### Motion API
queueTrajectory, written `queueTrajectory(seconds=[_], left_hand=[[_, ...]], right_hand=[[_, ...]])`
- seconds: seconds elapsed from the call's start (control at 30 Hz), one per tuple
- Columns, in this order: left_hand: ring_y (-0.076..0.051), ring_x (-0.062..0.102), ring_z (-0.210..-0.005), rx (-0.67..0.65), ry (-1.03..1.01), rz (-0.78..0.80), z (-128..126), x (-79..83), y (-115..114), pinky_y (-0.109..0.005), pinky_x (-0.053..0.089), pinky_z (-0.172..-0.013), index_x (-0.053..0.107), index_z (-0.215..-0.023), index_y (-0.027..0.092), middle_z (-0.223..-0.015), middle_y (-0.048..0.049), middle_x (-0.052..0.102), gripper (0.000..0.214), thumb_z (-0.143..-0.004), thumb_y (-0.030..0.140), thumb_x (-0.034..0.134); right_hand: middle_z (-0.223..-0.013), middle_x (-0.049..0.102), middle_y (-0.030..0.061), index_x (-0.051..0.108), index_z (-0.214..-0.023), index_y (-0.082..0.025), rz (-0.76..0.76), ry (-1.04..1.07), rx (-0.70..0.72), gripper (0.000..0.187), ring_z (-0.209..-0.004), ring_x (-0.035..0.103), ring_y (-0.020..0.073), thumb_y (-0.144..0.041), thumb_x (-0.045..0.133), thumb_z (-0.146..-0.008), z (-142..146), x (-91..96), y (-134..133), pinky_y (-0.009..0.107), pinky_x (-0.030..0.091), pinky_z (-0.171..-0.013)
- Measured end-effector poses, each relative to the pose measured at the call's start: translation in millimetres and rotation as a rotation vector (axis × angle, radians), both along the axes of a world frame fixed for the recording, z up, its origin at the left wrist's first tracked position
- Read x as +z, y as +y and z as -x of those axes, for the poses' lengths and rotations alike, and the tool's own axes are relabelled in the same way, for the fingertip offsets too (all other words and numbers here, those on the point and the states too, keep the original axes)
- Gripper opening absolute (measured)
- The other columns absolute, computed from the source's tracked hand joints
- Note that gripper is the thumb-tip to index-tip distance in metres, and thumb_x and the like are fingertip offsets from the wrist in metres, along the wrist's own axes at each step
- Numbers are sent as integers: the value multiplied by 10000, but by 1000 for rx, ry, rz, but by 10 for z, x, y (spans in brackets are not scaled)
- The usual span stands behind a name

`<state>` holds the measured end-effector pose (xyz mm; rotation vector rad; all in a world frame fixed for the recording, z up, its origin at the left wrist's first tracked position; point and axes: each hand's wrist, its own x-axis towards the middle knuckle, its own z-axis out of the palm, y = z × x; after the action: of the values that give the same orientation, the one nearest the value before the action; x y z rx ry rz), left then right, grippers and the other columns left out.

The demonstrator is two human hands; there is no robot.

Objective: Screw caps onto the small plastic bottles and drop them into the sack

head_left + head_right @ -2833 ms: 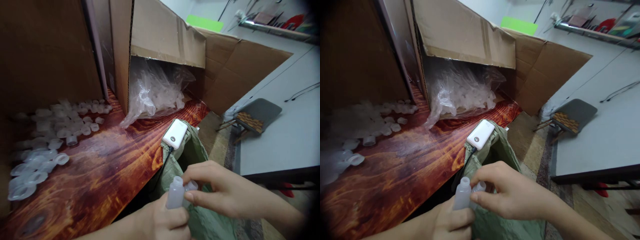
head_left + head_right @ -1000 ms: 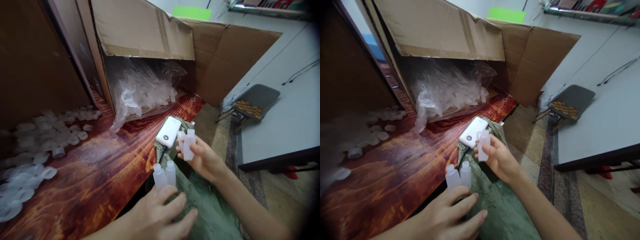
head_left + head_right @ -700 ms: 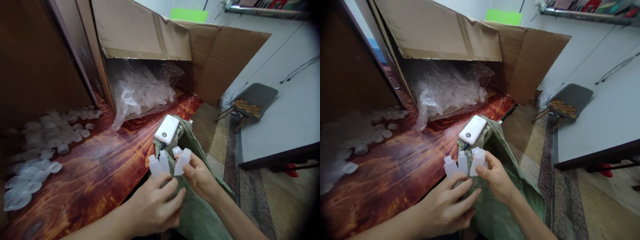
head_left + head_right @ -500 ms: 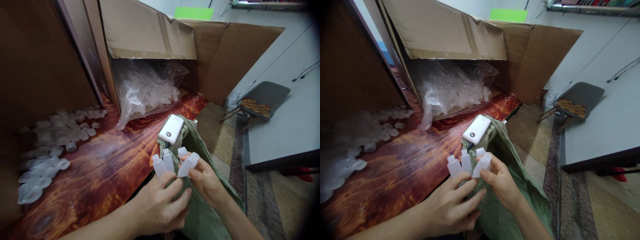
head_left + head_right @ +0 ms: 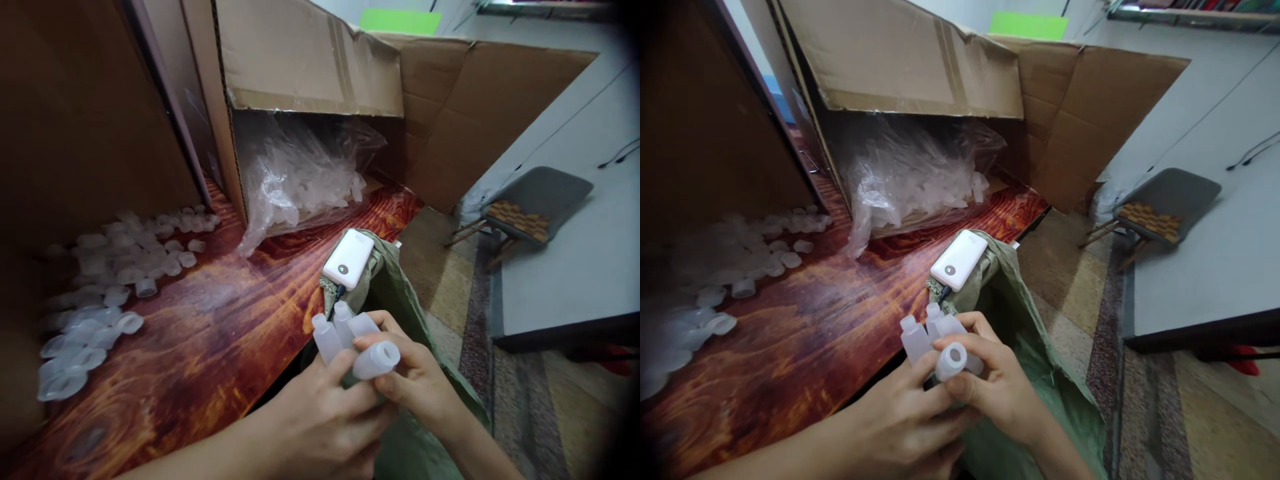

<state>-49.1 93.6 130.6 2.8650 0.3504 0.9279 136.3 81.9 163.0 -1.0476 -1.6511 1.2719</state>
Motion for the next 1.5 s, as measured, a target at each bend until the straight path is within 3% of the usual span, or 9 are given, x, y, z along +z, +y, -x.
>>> queueTrajectory(seconds=[0.3,0.5,0.67,0.83,0.93,1.1,1.23,1.37,1.5], left_hand=[[-271,538,-1041,-6,-72,53,18,18,17,-467,480,-937,639,-1090,167,-1064,-46,610,235,-912,283,539],[-291,536,-977,100,-201,46,7,-20,9,-479,493,-868,670,-929,173,-953,-37,637,162,-859,301,600],[-267,558,-882,170,-202,5,-7,-69,34,-463,498,-787,649,-993,161,-897,-49,619,189,-856,275,587],[-274,571,-907,279,-169,-30,-14,-58,72,-451,525,-764,611,-1182,104,-1027,-102,634,320,-891,216,538],[-275,573,-897,332,-149,-19,-13,-55,81,-454,540,-763,611,-1195,91,-1049,-117,639,329,-903,218,530],[-293,571,-911,378,-110,-25,-7,-70,77,-433,550,-694,612,-1196,84,-1041,-115,633,348,-885,227,549],[-257,559,-858,323,-165,-92,-3,-85,65,-423,555,-686,636,-1149,74,-1002,-98,624,308,-882,191,537],[-213,517,-757,242,-240,-153,-10,-116,34,-370,524,-579,681,-1053,93,-889,-59,595,243,-850,207,609],[-204,515,-777,171,-314,-204,-17,-135,0,-432,538,-681,704,-991,127,-870,-40,573,172,-847,182,628]], right_hand=[[-1151,461,32,718,-1054,-310,91,171,-88,361,-1023,522,210,-579,690,-815,93,-198,-18,283,446,-878],[-1151,477,33,739,-1045,-324,139,174,33,371,-1053,519,228,-583,724,-780,129,-157,119,319,432,-921],[-1168,482,35,733,-1063,-309,143,173,73,359,-1077,519,234,-578,647,-841,171,-150,226,316,425,-936],[-1163,535,47,715,-1112,-264,178,131,0,388,-1013,533,204,-474,408,-1003,234,-122,323,317,405,-977],[-1129,603,45,718,-1110,-264,171,164,-100,351,-988,569,201,-482,475,-981,276,-108,392,299,440,-918],[-966,680,45,689,-1120,-242,359,215,-239,367,-816,623,188,-527,592,-910,366,-99,534,280,504,-715],[-976,684,20,649,-1173,-278,357,74,-190,384,-831,628,176,-498,680,-860,386,-20,661,256,490,-680],[-1002,685,16,650,-1170,-264,411,-135,-1,445,-856,626,188,-476,756,-793,338,141,754,274,483,-718],[-942,688,-2,688,-1051,-248,379,-135,15,372,-829,622,174,-432,803,-749,245,242,727,261,486,-728]])
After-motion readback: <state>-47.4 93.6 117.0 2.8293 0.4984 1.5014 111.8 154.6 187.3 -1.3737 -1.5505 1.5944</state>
